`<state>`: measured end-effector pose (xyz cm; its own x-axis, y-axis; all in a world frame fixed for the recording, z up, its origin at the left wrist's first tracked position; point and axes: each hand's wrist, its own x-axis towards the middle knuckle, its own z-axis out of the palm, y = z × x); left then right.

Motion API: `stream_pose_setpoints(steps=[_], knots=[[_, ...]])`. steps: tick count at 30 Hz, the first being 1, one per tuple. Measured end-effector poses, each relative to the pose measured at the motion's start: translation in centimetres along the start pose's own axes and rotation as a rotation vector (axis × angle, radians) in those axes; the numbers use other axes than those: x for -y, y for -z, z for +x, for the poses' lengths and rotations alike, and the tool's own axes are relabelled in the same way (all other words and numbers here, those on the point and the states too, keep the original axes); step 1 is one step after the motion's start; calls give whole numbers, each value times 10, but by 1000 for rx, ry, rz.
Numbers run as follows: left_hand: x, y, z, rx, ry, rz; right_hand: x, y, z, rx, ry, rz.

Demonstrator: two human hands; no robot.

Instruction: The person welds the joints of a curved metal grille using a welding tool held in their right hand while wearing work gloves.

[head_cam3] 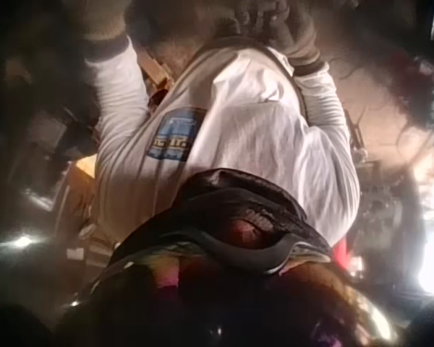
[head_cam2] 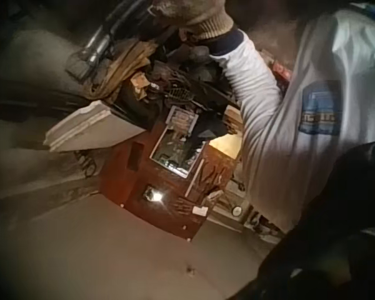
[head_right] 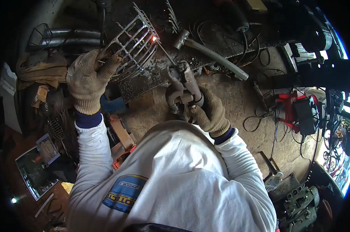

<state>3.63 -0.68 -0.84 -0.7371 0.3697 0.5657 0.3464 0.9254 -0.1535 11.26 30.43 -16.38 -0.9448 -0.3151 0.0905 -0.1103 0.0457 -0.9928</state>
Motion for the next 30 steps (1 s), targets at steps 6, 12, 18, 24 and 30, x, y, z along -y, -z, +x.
stream_pose_setpoints(steps=[6, 12, 18, 24, 30], knots=[[7, -5, -3, -69, -61, -9, -3, -3, 0, -10, 41, 107], [7, -4, -3, -52, -10, -48, 5, -5, 8, -12, -173, 902], [1, -4, 2, 81, 114, -76, -3, 8, 3, -123, 32, 109], [4, -6, 1, 34, 74, -62, -6, 5, -1, -95, 74, -135], [5, -7, -1, 19, 73, -72, 0, 1, 3, -75, 78, -190]])
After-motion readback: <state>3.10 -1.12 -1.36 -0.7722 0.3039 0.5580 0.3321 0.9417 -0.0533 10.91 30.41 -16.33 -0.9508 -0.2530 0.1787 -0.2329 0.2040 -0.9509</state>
